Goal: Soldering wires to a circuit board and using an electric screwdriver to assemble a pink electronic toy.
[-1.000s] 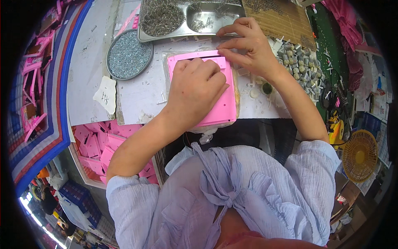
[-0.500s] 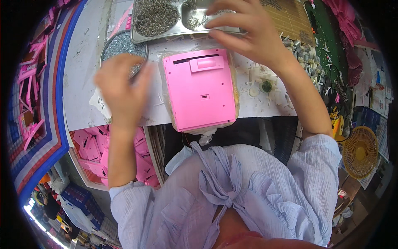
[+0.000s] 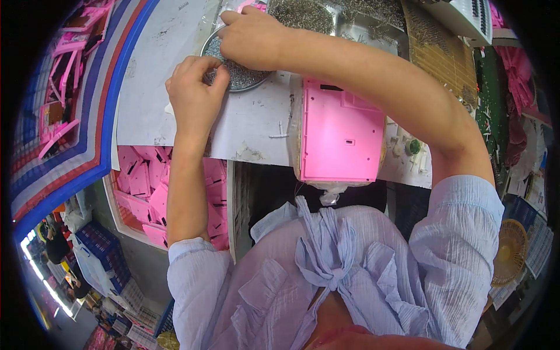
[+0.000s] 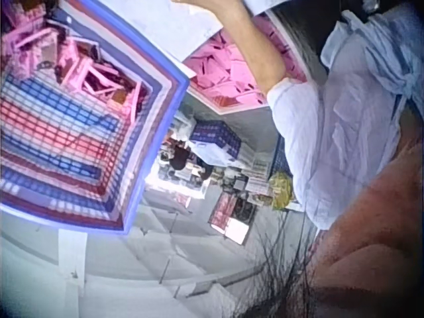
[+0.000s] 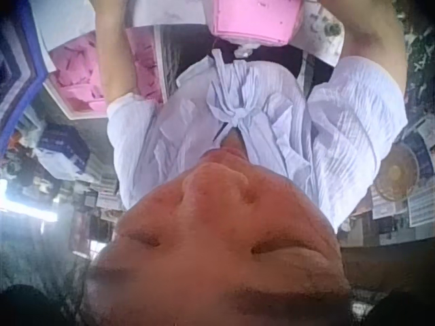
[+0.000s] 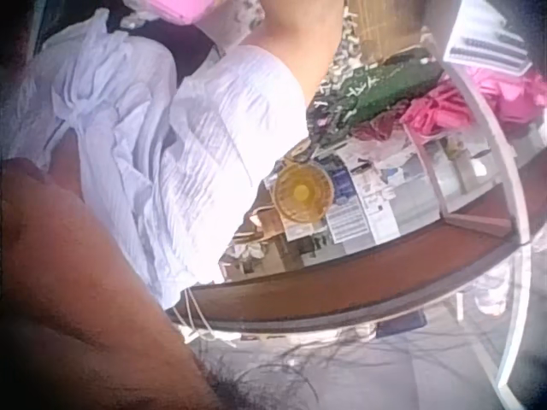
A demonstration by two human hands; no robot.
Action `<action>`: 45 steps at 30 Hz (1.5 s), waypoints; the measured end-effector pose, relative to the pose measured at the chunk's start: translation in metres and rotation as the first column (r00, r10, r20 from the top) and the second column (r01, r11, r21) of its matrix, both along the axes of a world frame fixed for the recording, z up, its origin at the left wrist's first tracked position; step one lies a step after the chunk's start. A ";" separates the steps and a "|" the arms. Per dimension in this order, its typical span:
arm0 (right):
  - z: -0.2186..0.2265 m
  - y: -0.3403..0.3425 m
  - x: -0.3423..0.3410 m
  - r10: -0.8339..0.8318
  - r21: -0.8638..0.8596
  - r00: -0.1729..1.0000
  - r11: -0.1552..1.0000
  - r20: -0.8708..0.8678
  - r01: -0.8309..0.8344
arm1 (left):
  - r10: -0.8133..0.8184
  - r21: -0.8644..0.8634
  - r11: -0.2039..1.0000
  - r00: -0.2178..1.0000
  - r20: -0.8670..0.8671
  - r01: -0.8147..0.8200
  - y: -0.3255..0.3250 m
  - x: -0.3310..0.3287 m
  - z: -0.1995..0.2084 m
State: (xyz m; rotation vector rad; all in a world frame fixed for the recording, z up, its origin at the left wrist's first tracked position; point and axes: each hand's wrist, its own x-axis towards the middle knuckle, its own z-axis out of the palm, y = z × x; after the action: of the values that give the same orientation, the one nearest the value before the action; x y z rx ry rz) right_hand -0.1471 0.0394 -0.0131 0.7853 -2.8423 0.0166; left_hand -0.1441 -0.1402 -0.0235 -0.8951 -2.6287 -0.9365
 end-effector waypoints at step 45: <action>0.036 0.067 0.294 0.000 -0.873 1.000 0.487 0.014 0.012 | -0.694 0.719 0.691 -0.345 0.632 -0.075 0.045 0.170 0.038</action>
State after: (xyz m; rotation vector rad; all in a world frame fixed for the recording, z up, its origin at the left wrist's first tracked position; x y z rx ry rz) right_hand 0.1464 0.1064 0.0226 0.4899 -2.2949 1.3667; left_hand 0.0255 -0.0949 0.0144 -0.9279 -2.1835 -3.8768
